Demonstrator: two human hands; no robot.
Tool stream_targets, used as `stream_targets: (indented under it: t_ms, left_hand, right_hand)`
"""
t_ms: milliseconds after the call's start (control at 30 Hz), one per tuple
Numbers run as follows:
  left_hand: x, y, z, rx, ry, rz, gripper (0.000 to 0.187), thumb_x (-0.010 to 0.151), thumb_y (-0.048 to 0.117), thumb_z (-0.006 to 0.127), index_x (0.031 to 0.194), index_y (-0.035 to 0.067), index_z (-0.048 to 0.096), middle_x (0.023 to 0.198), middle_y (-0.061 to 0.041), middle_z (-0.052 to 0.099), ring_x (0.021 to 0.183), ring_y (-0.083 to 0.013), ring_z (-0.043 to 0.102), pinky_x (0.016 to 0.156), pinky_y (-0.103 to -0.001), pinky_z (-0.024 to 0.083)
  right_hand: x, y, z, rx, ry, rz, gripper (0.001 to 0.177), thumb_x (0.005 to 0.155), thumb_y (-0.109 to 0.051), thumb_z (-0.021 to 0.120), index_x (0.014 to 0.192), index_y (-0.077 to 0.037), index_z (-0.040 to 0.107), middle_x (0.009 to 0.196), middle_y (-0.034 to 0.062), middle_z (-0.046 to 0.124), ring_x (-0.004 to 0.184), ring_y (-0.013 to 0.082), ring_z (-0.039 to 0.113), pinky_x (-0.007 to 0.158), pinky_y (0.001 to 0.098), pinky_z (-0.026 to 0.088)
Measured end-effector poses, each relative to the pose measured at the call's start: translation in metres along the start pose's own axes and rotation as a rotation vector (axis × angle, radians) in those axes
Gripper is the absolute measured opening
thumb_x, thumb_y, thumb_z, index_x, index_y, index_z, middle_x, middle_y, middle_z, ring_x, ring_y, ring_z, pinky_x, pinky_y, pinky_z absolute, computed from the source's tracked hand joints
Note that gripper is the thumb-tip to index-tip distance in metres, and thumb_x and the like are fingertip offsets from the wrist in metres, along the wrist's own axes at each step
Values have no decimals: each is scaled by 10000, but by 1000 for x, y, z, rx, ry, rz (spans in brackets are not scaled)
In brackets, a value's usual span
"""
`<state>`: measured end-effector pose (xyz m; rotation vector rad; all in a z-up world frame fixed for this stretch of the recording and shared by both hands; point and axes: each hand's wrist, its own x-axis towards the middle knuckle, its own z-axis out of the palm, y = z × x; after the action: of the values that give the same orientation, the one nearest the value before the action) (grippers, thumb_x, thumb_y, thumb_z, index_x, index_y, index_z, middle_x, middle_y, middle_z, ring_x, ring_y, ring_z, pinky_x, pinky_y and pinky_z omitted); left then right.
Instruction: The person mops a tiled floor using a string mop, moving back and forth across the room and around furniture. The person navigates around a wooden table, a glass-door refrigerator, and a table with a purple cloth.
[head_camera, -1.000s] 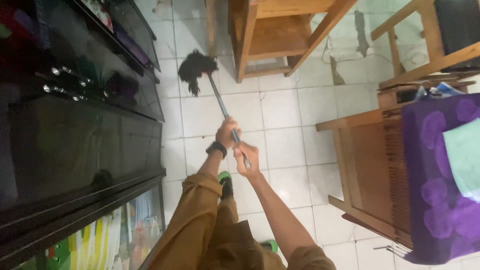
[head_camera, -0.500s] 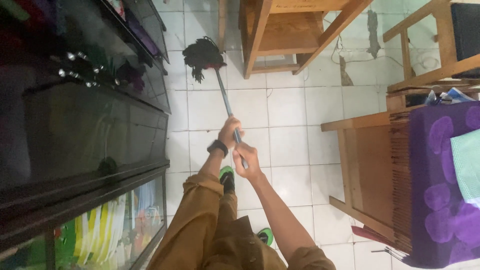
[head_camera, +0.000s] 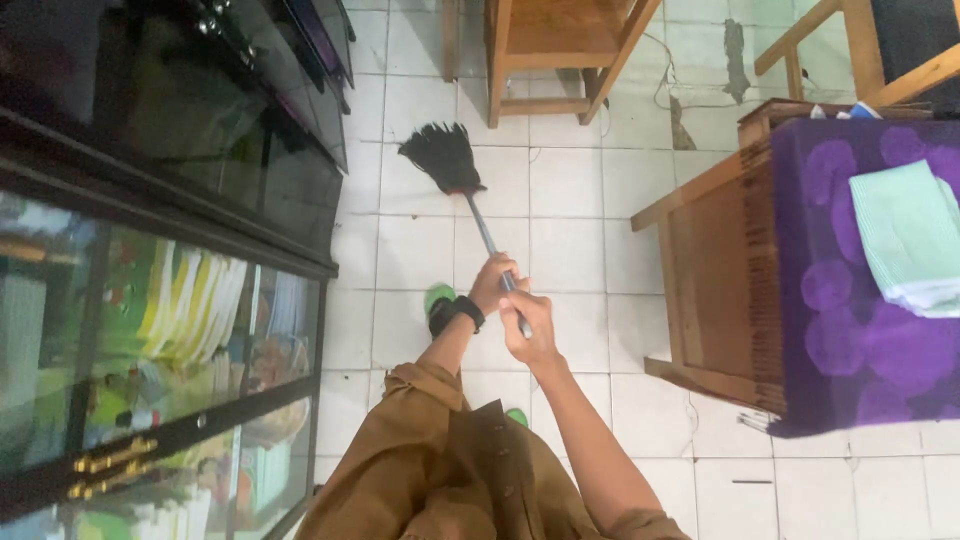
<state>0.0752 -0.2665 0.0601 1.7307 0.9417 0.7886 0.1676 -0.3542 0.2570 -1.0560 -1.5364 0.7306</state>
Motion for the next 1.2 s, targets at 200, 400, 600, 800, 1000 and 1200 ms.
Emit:
stream_targets:
  t_ms: [200,400,600,800,1000,1200]
  left_hand:
    - [-50,77,61,-57,-96,52,270,750,258,807,706,161,559,734,-11,554,766,-219,542,752,-315,473]
    - [-93,122,74,-144,-129,132,345,865,157,725,622,125,482,608,-43,501,638,-206,467,693,-319,418]
    - [-89,92,67,-176,-242,194,428,916,142,670,585,139,399,566,-11,439,598,-205,432,656,-313,410]
    - [-62,27,39,-150,-295,220,420,941,187,662,593,135,431,595,-18,452,599,-224,452,652,-324,408]
    - [32,27,-25,-921,60,-723,229,857,-17,746,1066,8,654,974,-132,659,984,-288,705,924,-356,592]
    - [43,-26,-29,88,-48,304,331,894,335,844,858,172,558,923,20,634,1008,-244,657,1136,-498,362]
  right_hand:
    - [-62,-68,-54,-56,85,49,467,1012,-92,480,550,-158,449,402,-25,396,373,117,308,391,236,325]
    - [-101,-112,-51,-116,170,-19,458,952,-79,531,513,-181,449,394,-45,386,341,130,323,378,240,317]
    - [-103,-89,-26,-40,336,-236,432,954,-67,516,527,-136,523,410,-17,469,316,144,371,337,269,370]
    - [-87,-52,15,-115,279,-169,408,971,-44,491,570,-111,519,442,22,430,340,169,387,355,283,390]
    - [-16,32,33,-133,25,-80,403,996,-83,533,601,-97,457,474,70,415,400,242,418,444,305,401]
    - [18,29,31,-98,66,-11,440,996,-91,606,597,-121,421,479,42,447,437,200,431,504,291,418]
